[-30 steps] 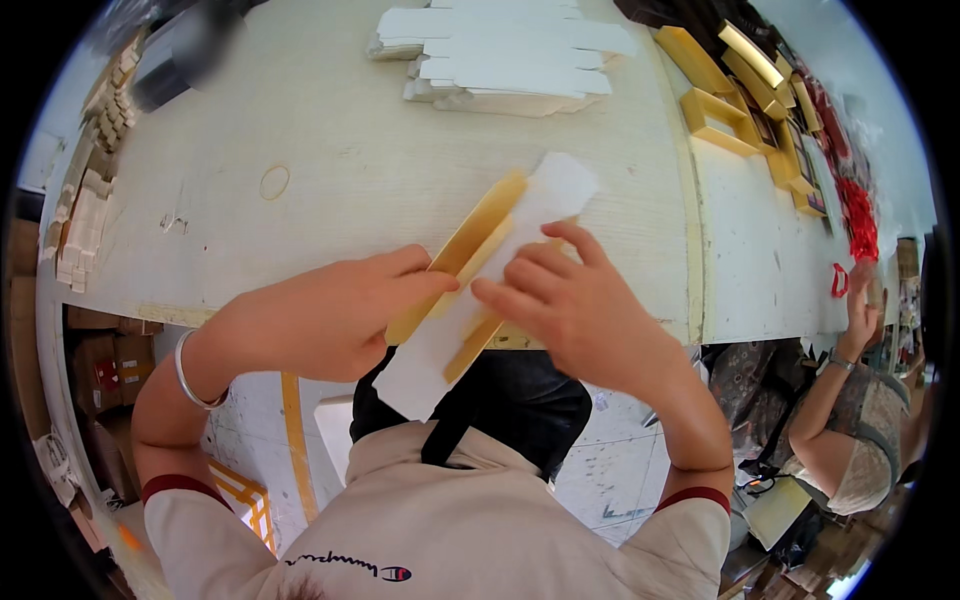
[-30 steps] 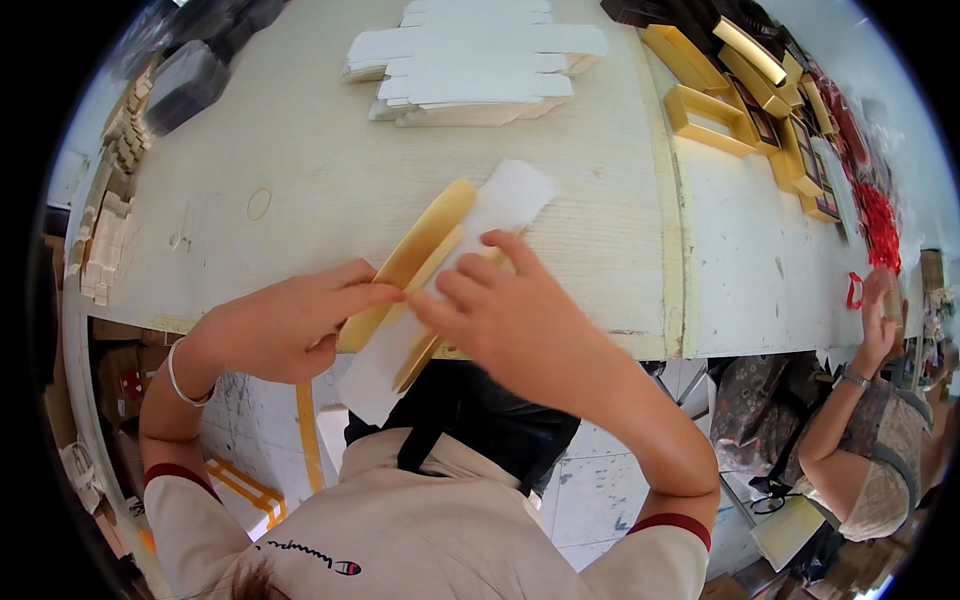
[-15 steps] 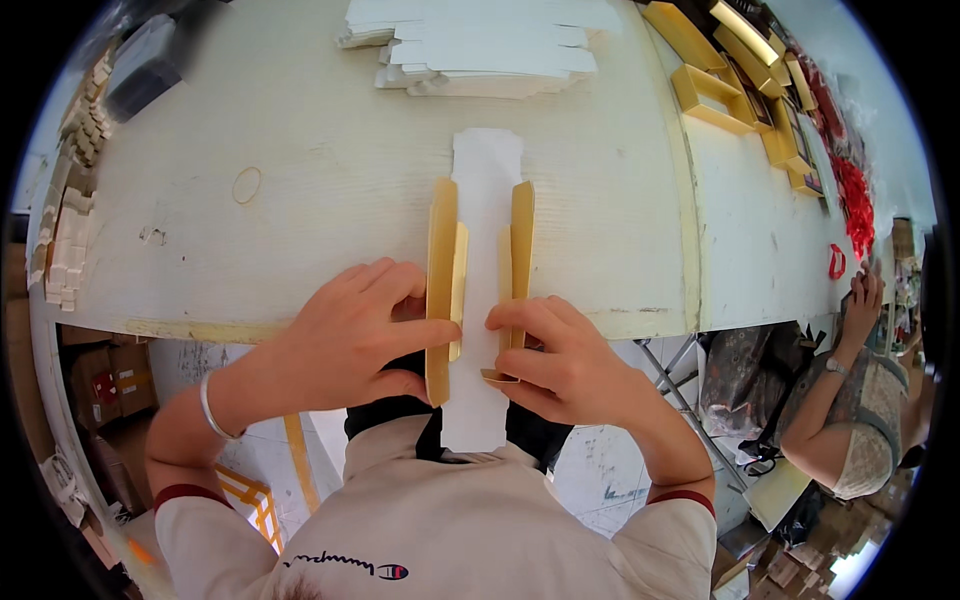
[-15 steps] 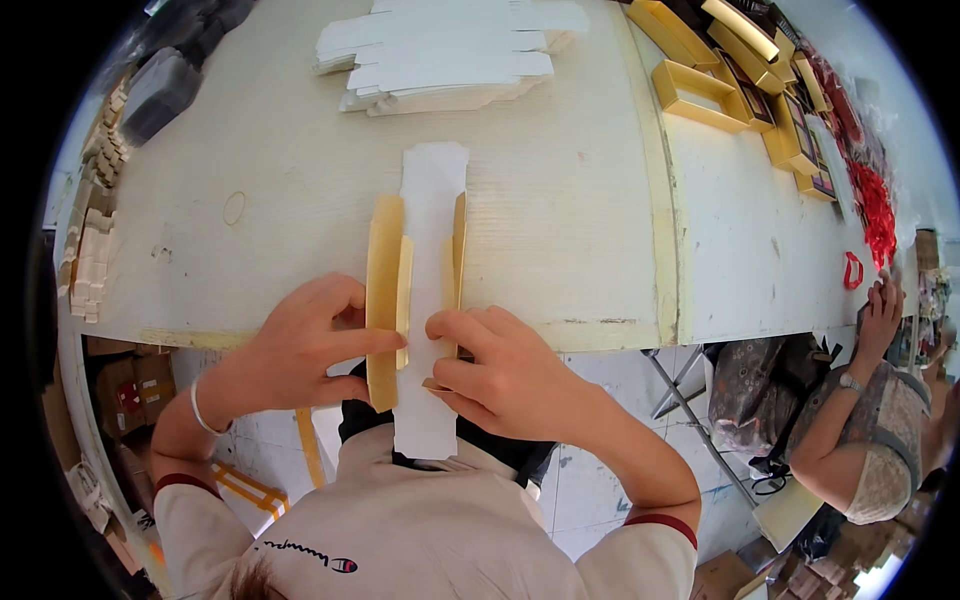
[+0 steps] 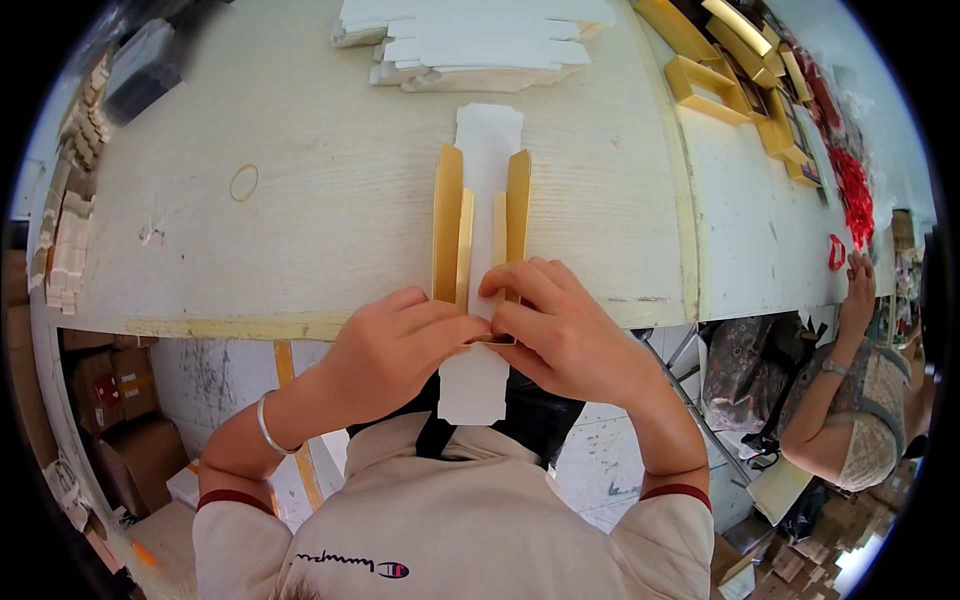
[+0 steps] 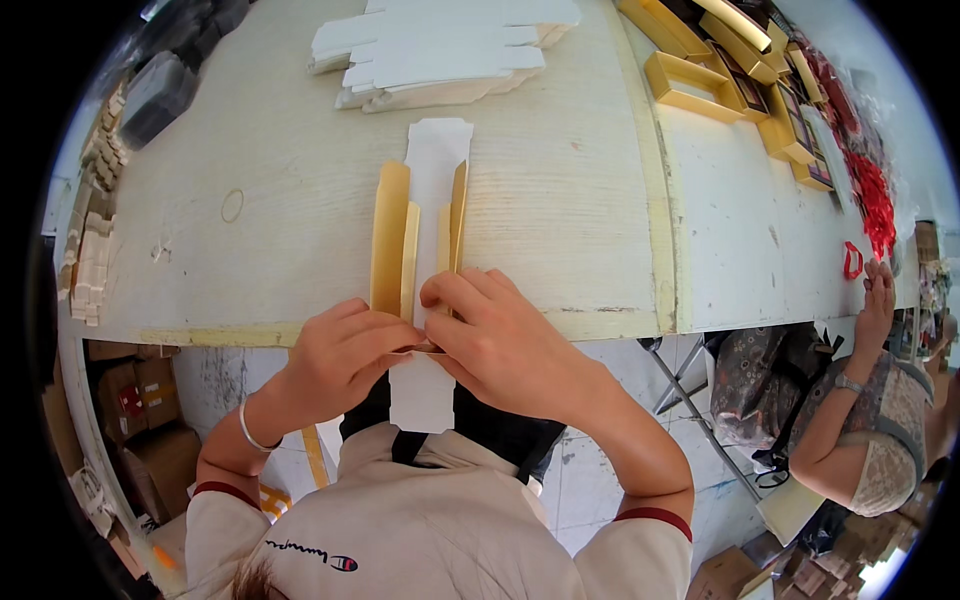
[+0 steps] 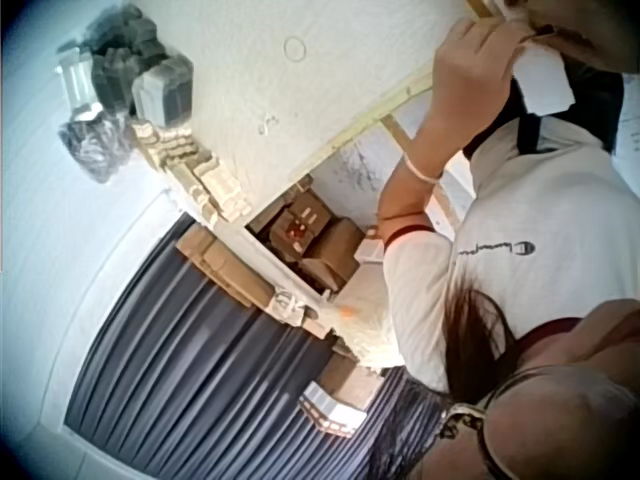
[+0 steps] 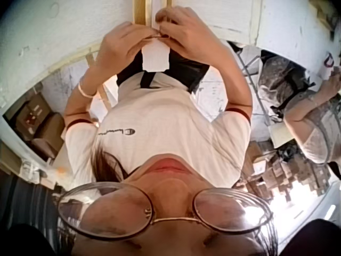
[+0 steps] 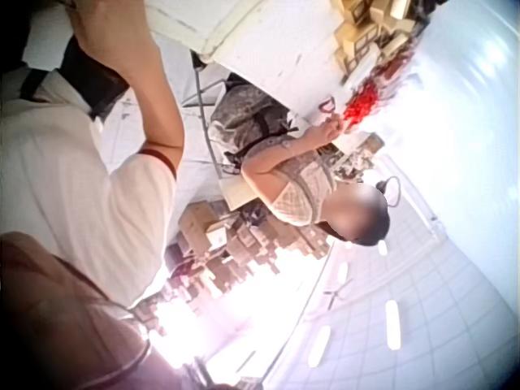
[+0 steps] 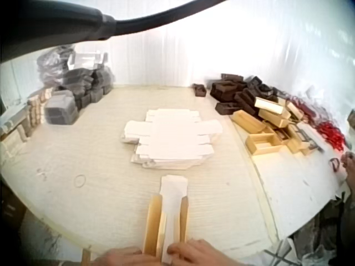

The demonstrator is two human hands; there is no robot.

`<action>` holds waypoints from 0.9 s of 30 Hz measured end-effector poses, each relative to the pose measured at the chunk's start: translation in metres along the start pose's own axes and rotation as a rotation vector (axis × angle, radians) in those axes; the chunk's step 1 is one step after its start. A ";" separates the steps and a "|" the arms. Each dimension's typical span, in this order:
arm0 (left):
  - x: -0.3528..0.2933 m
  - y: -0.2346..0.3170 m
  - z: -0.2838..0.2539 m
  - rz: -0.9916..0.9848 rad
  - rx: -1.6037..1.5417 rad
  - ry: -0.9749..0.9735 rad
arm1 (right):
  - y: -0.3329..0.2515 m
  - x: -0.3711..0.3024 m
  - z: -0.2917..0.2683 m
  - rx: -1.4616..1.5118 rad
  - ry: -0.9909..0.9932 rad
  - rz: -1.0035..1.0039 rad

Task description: The person folds flat white cardboard pieces into small rectangular boxes by hand. They repeatedly pick up a piece, fold the sides, and place the finished box on a growing stack on the table.

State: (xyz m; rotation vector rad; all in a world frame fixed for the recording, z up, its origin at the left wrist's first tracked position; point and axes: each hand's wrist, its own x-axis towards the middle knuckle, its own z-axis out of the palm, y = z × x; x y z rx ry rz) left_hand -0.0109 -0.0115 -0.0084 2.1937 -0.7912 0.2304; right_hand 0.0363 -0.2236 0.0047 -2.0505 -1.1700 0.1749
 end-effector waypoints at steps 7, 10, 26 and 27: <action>0.002 0.006 0.006 0.060 0.160 0.031 | -0.008 -0.001 0.001 0.013 0.016 0.071; 0.003 0.006 0.012 0.072 0.167 0.077 | -0.015 -0.004 -0.002 -0.027 0.043 0.073; 0.010 0.003 -0.017 -0.135 -0.416 -0.132 | -0.005 -0.020 0.029 0.093 0.385 -0.066; 0.010 0.004 -0.016 -0.113 -0.362 -0.109 | -0.006 -0.018 0.027 0.109 0.377 -0.045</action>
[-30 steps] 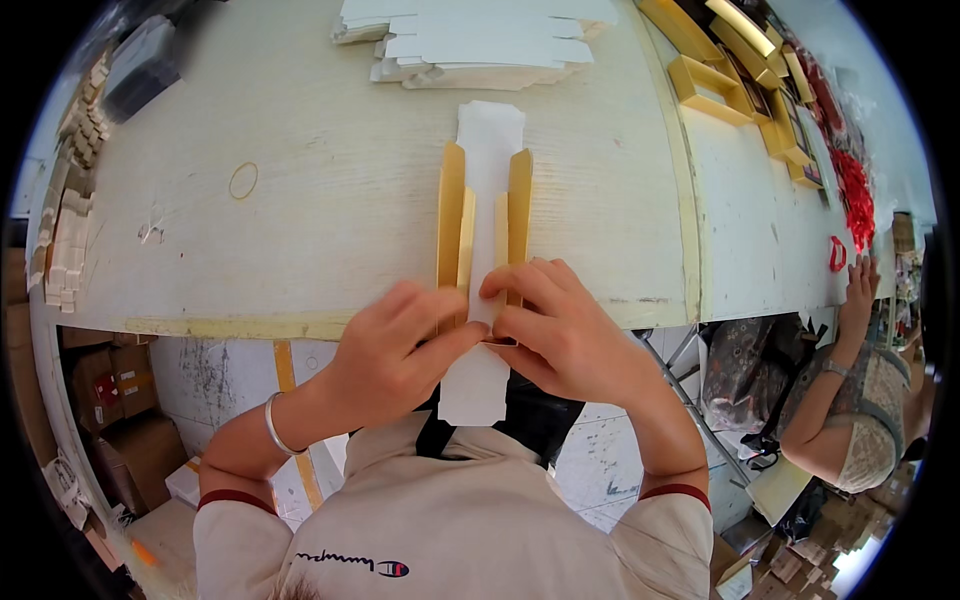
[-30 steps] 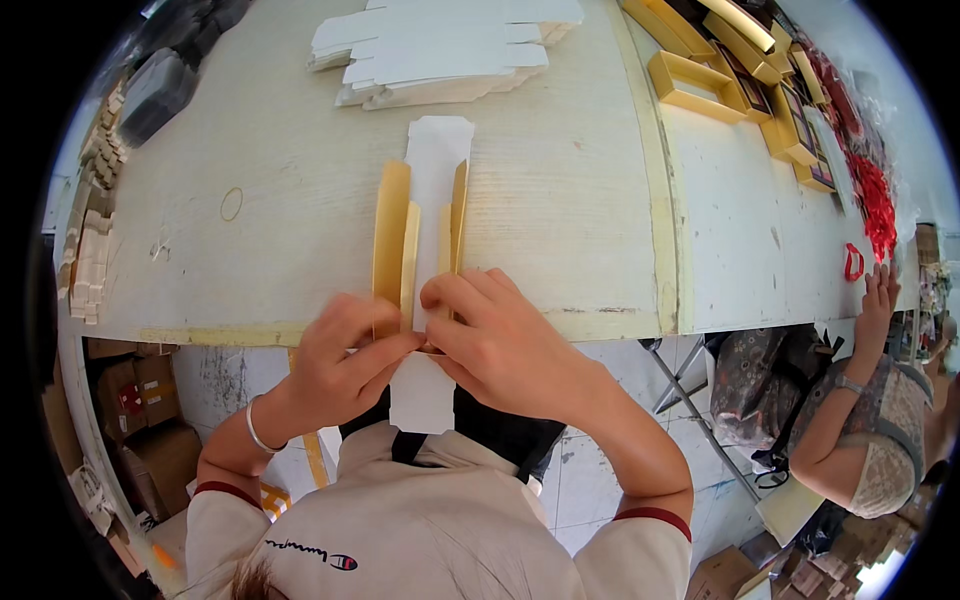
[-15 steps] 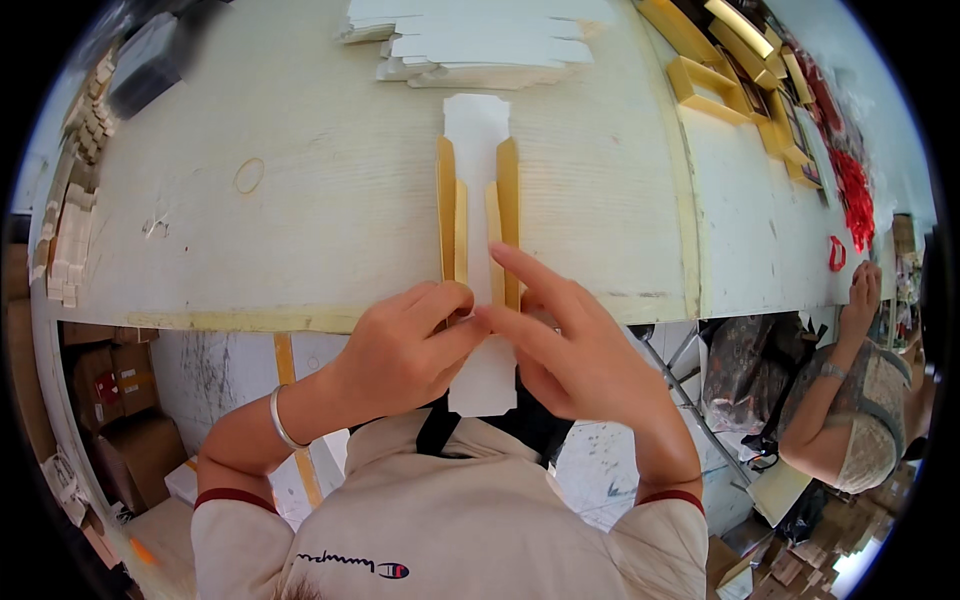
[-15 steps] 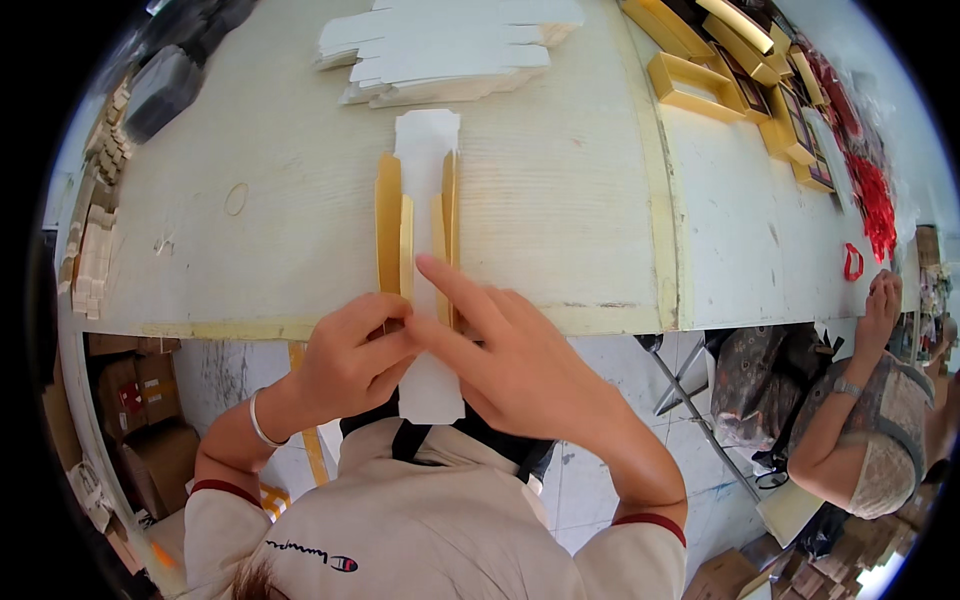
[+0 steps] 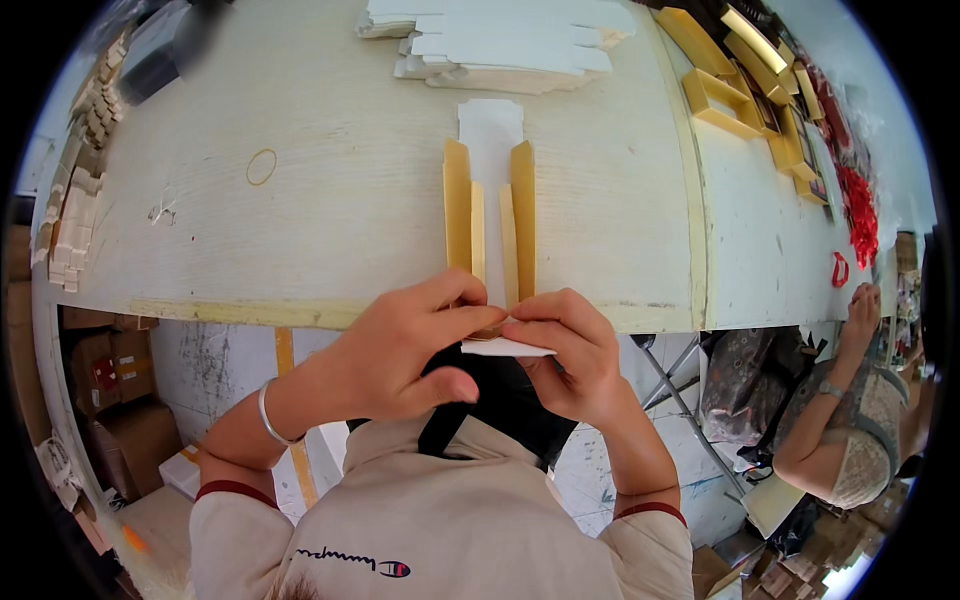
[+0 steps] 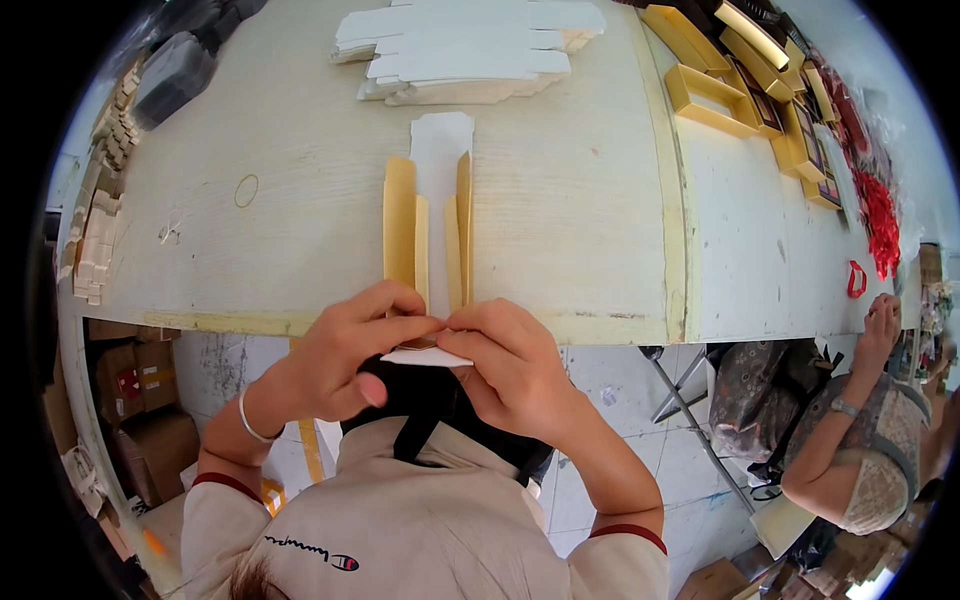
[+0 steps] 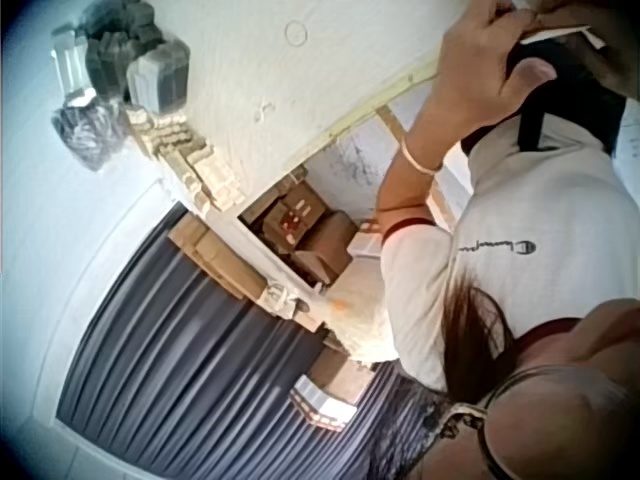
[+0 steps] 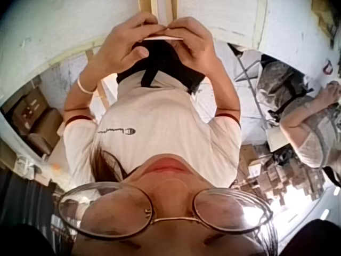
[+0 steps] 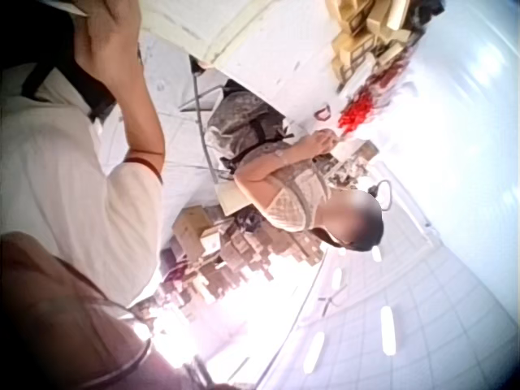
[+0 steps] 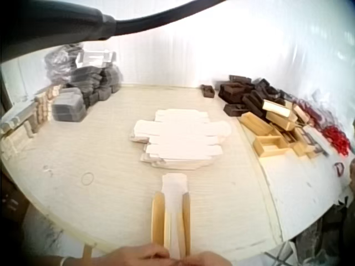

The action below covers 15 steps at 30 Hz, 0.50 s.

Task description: The person folds flat white cardboard pieces into small rectangular boxes by hand. They repeatedly pick up a piece, fold the sides, and place the finished box on a growing stack on the table.

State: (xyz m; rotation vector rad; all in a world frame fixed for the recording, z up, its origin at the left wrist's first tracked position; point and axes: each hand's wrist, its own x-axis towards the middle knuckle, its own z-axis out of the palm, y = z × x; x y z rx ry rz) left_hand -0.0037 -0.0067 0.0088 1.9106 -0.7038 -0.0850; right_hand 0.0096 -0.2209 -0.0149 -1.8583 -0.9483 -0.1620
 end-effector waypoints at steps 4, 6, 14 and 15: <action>-0.006 -0.007 0.013 0.040 0.137 0.091 | -0.002 0.008 -0.002 0.064 -0.012 0.046; -0.009 -0.006 0.016 -0.038 0.098 0.131 | -0.004 0.007 0.001 0.149 0.045 0.143; -0.004 -0.005 0.023 -0.022 0.049 0.209 | -0.007 0.008 0.013 -0.043 0.171 0.134; -0.005 -0.006 0.023 -0.007 0.066 0.212 | -0.008 0.007 0.013 -0.067 0.156 0.136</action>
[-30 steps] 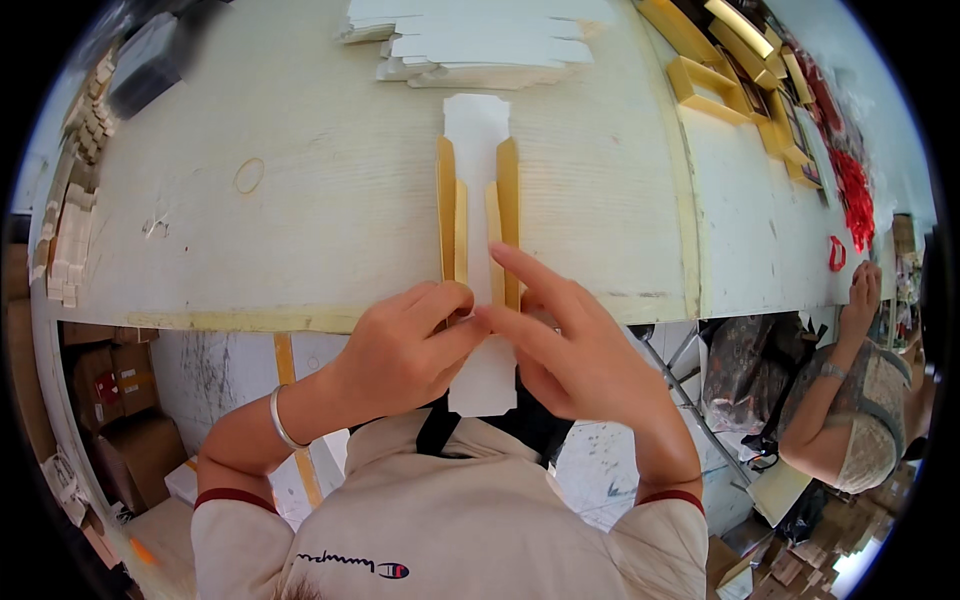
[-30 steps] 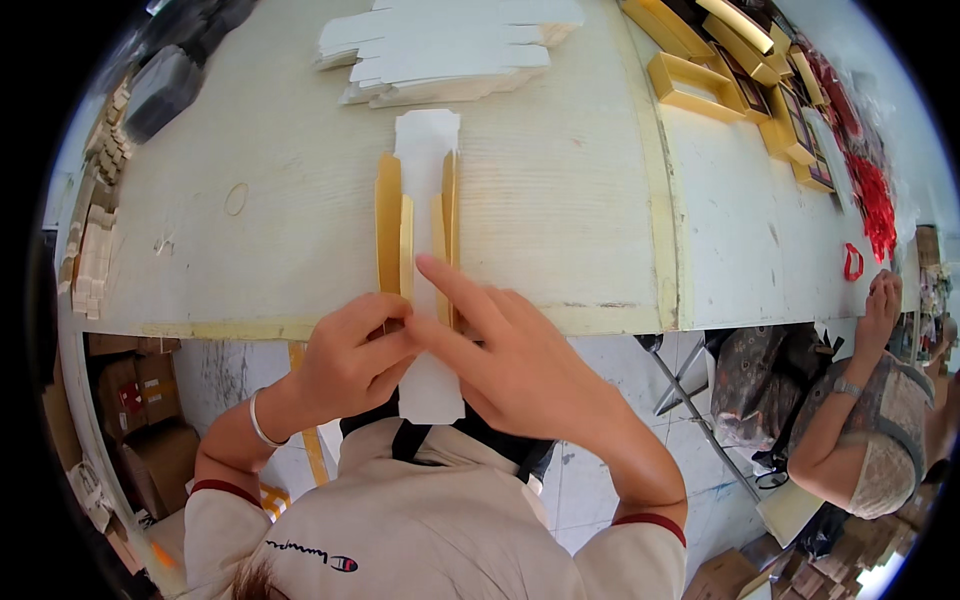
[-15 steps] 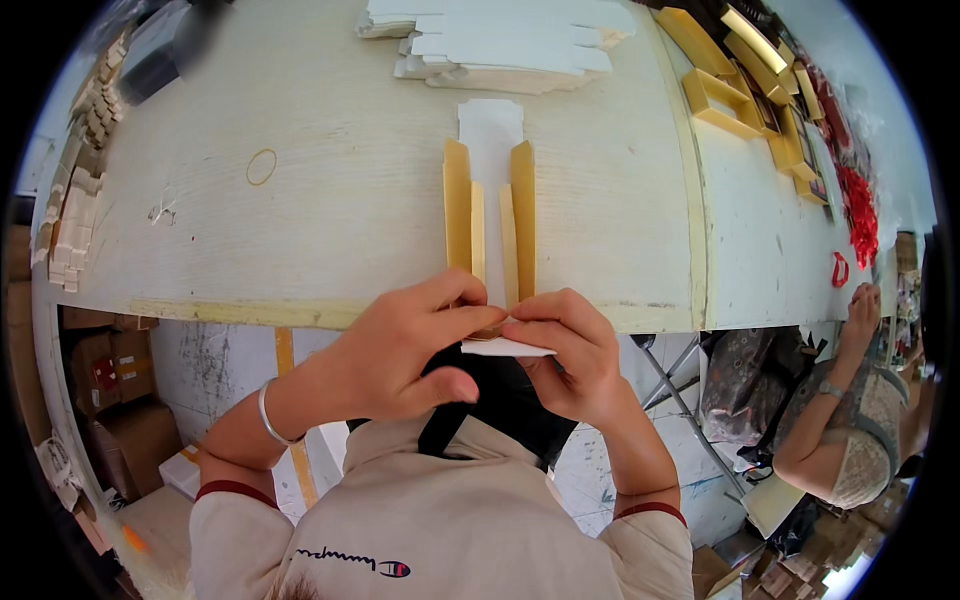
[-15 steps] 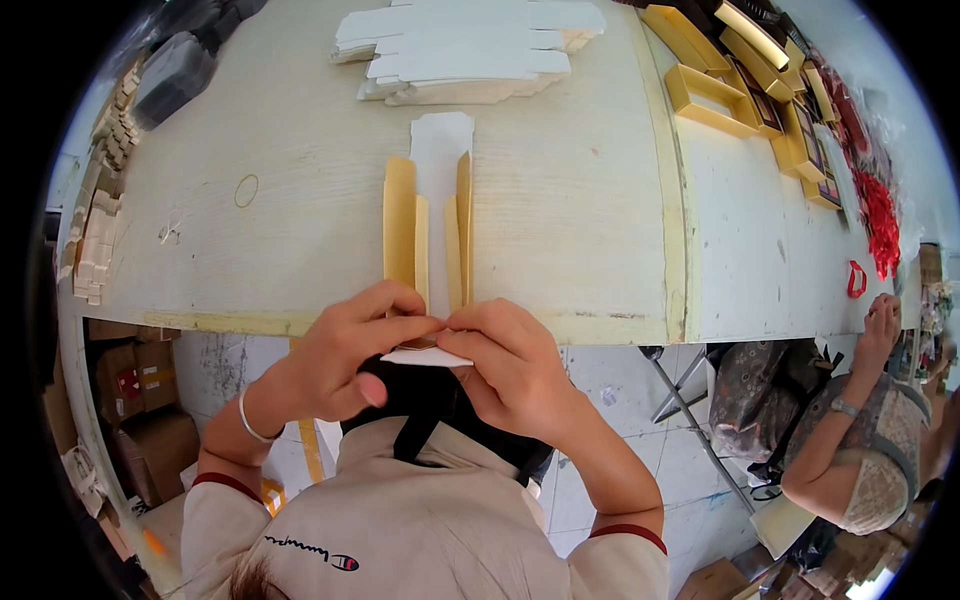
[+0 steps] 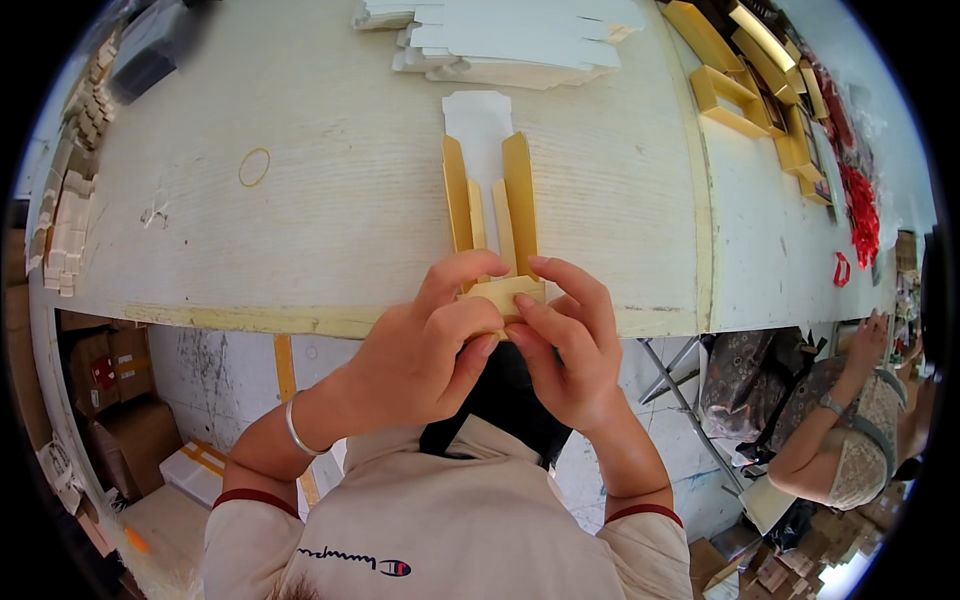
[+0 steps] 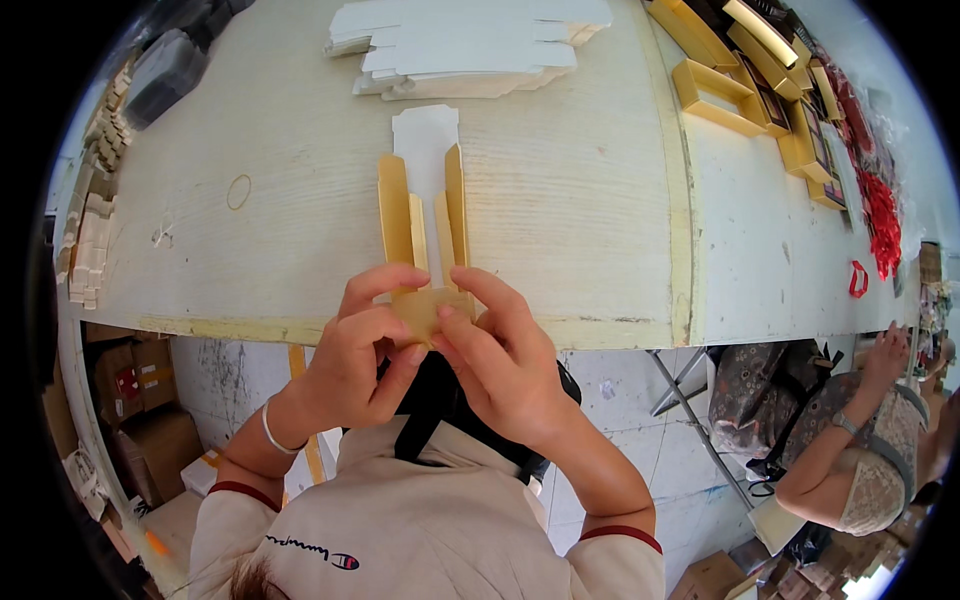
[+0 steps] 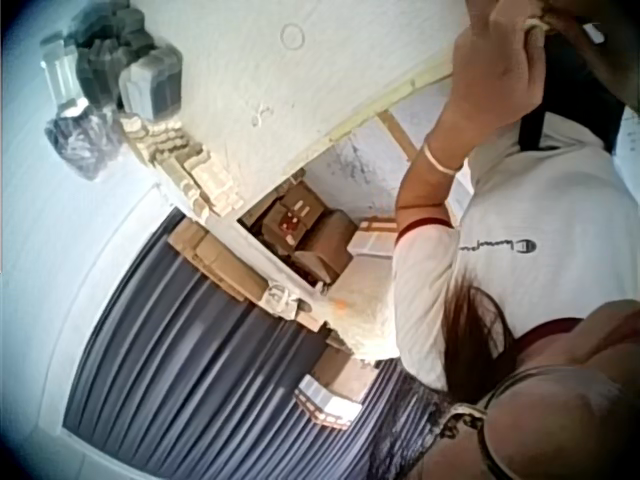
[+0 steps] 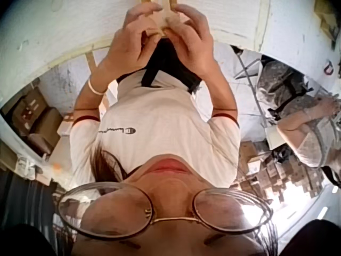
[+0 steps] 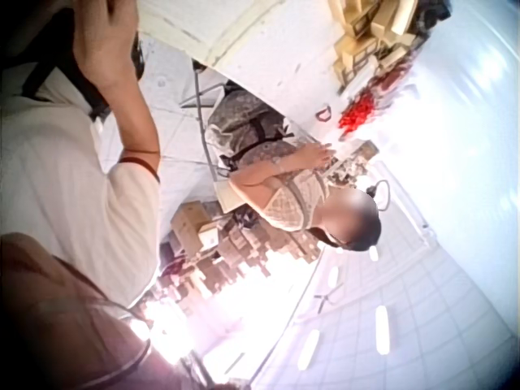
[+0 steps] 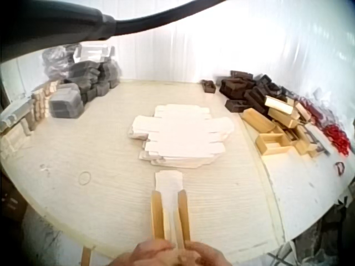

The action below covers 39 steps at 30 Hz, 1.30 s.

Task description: The person folds flat white cardboard pieces into small rectangular boxes by hand. They repeatedly pick up a piece, fold the sides, and place the finished box on a growing stack on the table.

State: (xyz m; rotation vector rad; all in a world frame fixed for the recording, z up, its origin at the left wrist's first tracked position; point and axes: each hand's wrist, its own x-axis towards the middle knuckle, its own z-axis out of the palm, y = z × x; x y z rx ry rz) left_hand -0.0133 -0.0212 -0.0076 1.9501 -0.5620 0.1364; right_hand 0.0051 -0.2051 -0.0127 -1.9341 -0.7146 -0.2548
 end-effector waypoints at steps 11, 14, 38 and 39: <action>-0.008 0.001 -0.002 0.250 0.516 0.052 | 0.011 0.003 -0.019 -0.537 -0.184 -0.455; -0.008 0.003 -0.001 0.304 0.619 0.045 | 0.009 0.006 -0.017 -0.434 -0.250 -0.397; 0.011 0.012 -0.026 0.178 0.697 -0.270 | -0.008 0.030 -0.029 -0.276 -0.531 -0.098; 0.011 0.013 -0.026 0.139 0.691 -0.330 | -0.008 0.029 -0.028 -0.281 -0.533 -0.117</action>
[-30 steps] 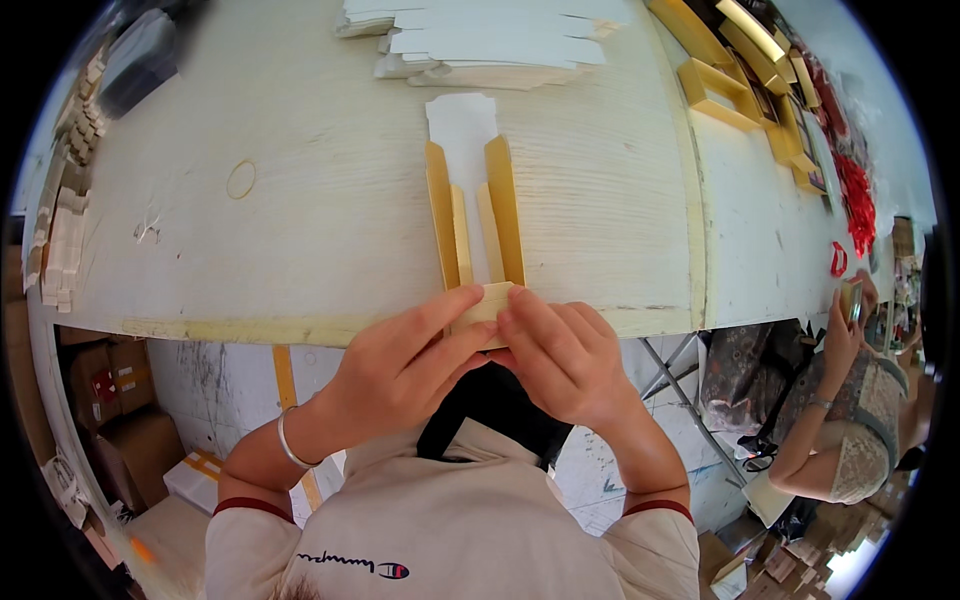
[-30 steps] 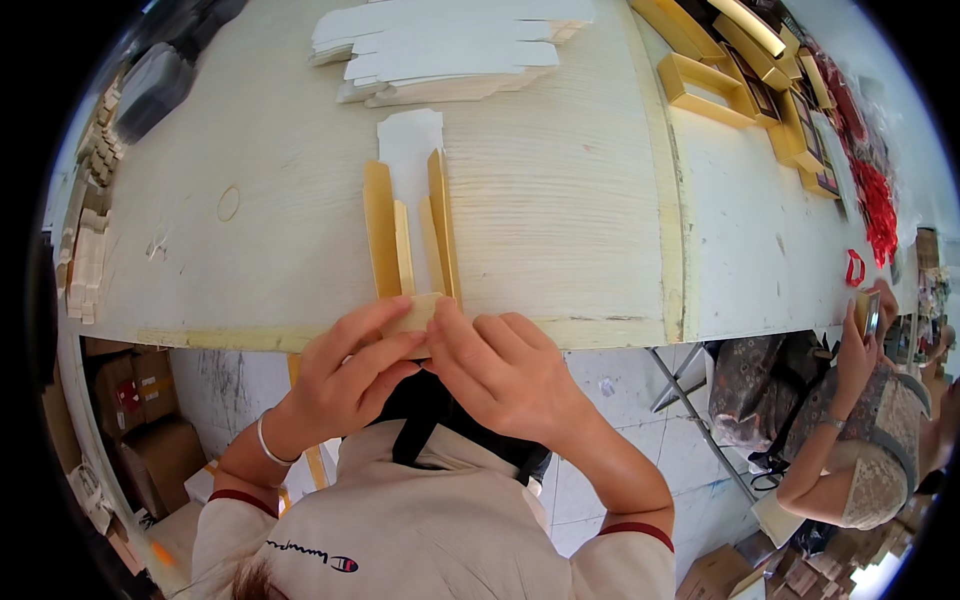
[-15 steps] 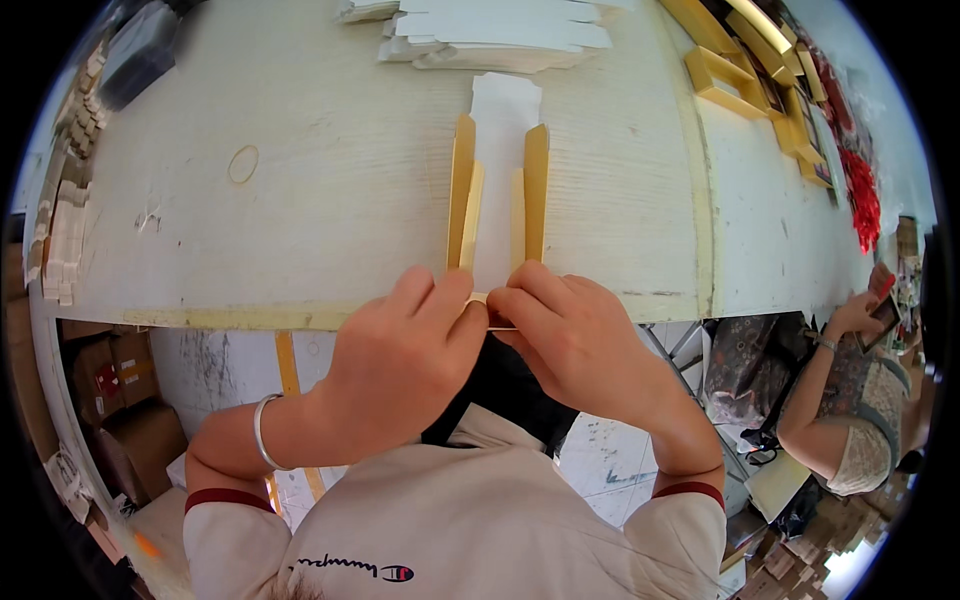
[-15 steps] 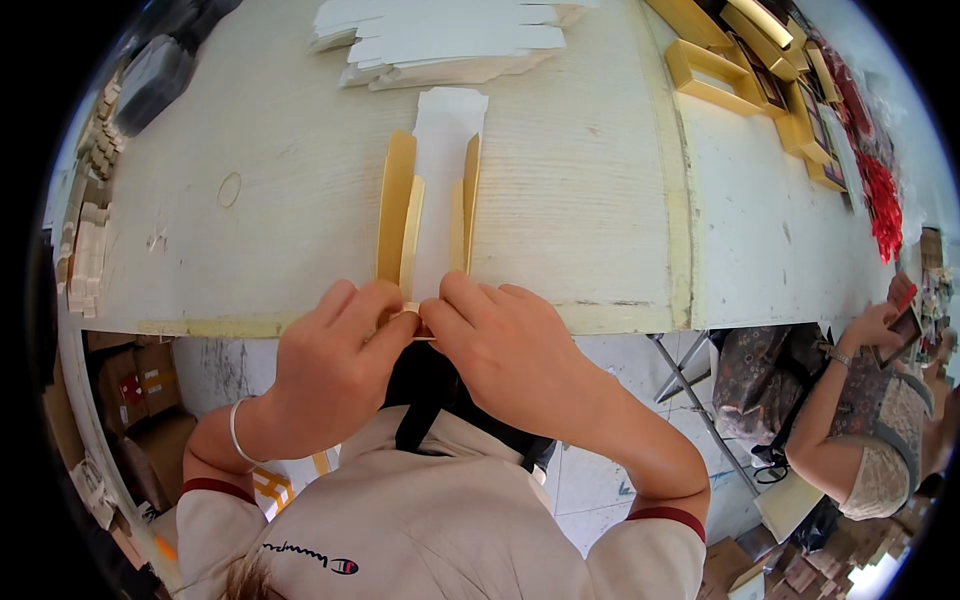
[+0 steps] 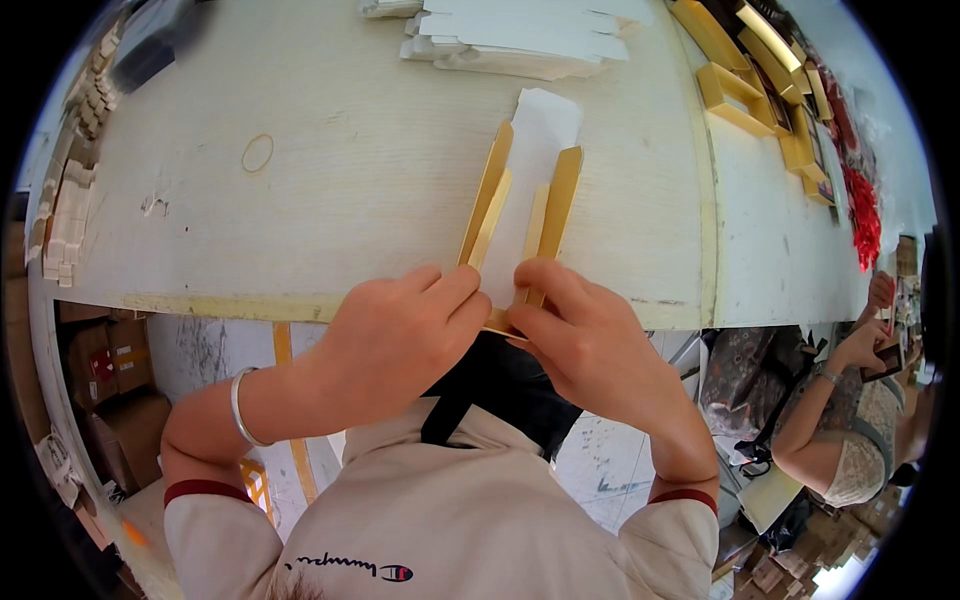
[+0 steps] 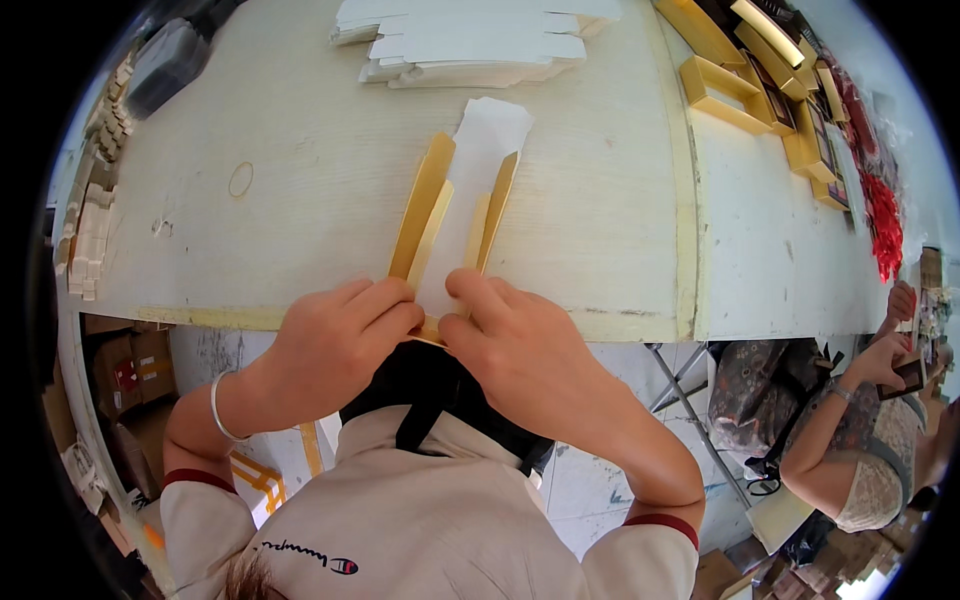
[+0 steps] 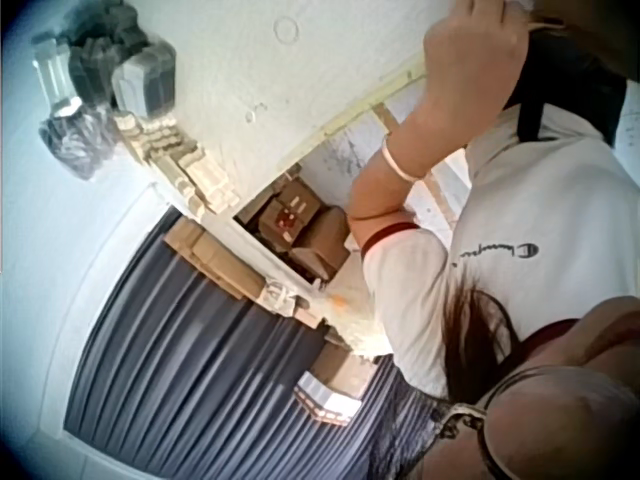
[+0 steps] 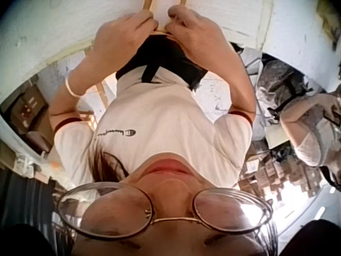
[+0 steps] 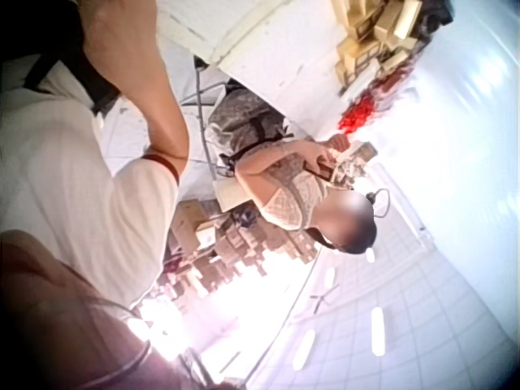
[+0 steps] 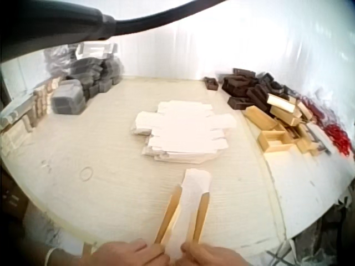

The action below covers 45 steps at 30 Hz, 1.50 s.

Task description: The person folds flat white cardboard pieces into small rectangular boxes by hand. They repeatedly pick up a piece, fold the sides, and place the finished box on a growing stack on the table.

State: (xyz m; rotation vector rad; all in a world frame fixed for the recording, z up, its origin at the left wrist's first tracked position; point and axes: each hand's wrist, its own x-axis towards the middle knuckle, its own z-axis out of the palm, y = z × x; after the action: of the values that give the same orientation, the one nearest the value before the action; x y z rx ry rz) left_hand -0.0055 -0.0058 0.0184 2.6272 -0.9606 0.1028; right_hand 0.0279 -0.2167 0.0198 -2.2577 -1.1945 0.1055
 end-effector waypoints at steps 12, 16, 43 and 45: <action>0.013 -0.030 -0.019 0.076 -0.158 0.077 | -0.018 -0.008 0.015 0.053 0.156 0.060; 0.011 -0.066 -0.021 0.041 -0.572 -0.069 | 0.007 -0.009 -0.024 -0.435 0.158 0.121; -0.006 -0.006 0.001 0.096 -0.095 0.090 | 0.034 0.117 -0.030 -0.431 -0.284 0.105; -0.006 -0.008 0.003 0.104 -0.115 0.094 | 0.042 0.120 -0.021 -0.404 -0.239 -0.006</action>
State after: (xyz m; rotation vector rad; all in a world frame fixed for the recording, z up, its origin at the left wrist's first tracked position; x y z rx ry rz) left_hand -0.0054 0.0025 0.0127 2.4454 -1.0388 0.1888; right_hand 0.1372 -0.1508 0.0382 -2.6486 -1.4534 0.1462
